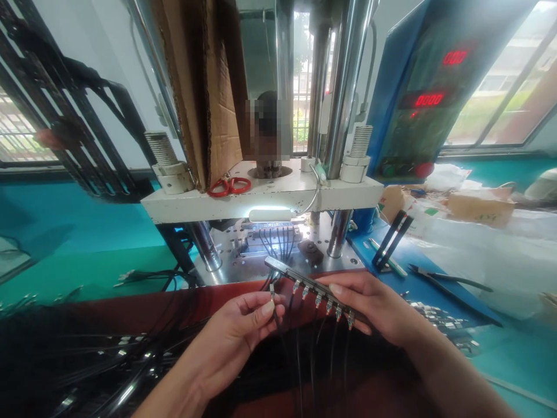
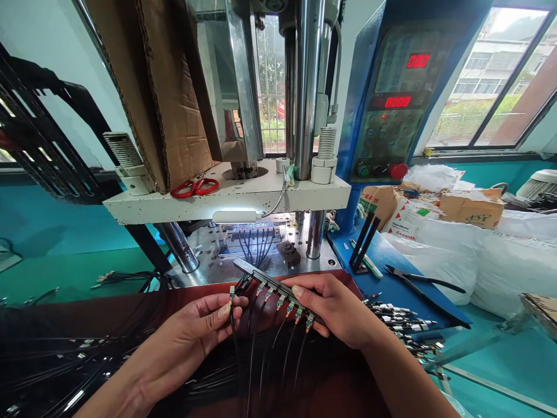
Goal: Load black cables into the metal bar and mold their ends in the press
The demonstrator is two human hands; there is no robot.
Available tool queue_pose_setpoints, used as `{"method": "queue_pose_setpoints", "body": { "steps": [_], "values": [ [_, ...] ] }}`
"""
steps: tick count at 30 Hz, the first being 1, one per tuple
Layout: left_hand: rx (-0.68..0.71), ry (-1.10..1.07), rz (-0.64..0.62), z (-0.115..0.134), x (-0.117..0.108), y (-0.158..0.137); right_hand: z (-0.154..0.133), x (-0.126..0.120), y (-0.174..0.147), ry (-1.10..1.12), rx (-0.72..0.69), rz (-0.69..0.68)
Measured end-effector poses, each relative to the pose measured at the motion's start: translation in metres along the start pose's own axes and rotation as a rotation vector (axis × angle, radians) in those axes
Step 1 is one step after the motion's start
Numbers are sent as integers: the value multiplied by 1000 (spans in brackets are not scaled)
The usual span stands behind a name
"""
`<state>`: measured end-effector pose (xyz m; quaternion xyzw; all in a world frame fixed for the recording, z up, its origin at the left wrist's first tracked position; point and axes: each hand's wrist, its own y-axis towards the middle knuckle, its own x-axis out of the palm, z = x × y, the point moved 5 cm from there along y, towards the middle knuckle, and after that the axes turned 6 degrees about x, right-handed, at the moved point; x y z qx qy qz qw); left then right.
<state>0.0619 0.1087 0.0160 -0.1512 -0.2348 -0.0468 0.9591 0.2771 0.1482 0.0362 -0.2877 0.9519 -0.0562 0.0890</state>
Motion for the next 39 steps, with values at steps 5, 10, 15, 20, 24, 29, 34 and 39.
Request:
{"method": "queue_pose_setpoints", "body": {
  "steps": [5, 10, 15, 20, 24, 29, 34, 39],
  "values": [
    [8, -46, 29, 4, 2, -3, -2, 1, -1, -2, 15, 7],
    [8, -39, 120, 9, -1, 2, -1, 1, -1, 27, -6, -4],
    [79, 246, 114, 10, 4, 5, -1, 3, -1, 6, 2, -24],
    [193, 561, 159, 12, 13, 6, 0, 6, -2, -10, 38, -41],
    [223, 648, 133, 12, 17, 9, 0, 6, -2, -28, 37, -47],
    [216, 677, 133, 12, 18, 8, 0, 6, -2, -60, 41, -54],
    [207, 677, 134, 11, 16, 9, 2, 7, -2, -54, 57, -49],
    [211, 649, 126, 9, 14, 13, 1, 9, -1, -103, 45, -64]
  ]
}}
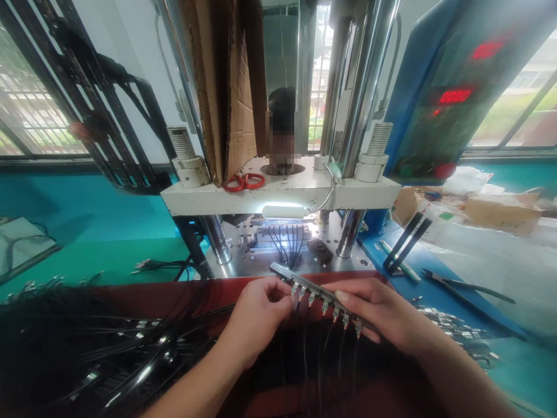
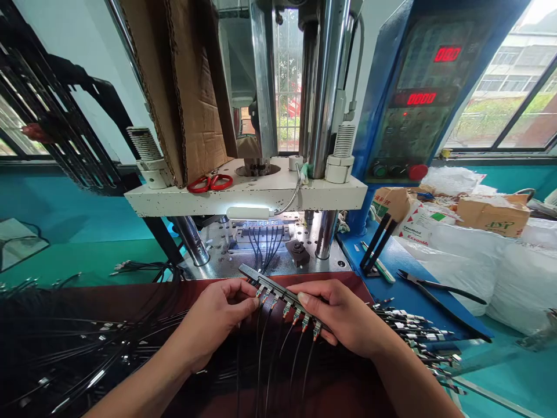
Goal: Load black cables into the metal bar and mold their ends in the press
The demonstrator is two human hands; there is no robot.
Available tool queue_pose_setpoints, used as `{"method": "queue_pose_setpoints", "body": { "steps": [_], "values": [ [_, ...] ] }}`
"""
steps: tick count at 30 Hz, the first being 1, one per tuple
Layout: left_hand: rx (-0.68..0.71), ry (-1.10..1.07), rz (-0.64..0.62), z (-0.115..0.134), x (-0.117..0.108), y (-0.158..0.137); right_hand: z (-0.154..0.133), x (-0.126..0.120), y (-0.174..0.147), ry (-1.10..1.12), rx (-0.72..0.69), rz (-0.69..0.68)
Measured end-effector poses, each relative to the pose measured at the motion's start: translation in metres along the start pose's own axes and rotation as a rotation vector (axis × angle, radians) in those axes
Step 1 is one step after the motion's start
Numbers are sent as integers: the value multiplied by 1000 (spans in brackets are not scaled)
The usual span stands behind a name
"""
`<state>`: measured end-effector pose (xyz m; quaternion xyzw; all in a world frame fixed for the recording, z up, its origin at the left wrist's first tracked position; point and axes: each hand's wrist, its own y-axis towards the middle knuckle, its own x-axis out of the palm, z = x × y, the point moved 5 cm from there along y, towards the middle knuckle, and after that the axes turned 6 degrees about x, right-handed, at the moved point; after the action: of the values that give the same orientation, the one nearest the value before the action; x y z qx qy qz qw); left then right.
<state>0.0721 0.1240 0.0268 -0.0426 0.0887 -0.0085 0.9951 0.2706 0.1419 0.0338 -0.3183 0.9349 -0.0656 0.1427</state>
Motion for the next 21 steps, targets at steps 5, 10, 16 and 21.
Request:
{"method": "queue_pose_setpoints", "body": {
  "steps": [5, 10, 16, 21],
  "values": [
    [-33, -24, -10, -2, 1, 0, 0, 1, 1, -33, 1, -2],
    [-36, -96, -60, -4, 1, -1, -2, 1, 0, 9, -8, 7],
    [-98, -169, -76, -8, 4, -1, -2, 2, 0, 10, -7, -9],
    [-124, -253, -43, -11, 6, 1, 1, 2, 0, -67, 5, -18]
  ]
}}
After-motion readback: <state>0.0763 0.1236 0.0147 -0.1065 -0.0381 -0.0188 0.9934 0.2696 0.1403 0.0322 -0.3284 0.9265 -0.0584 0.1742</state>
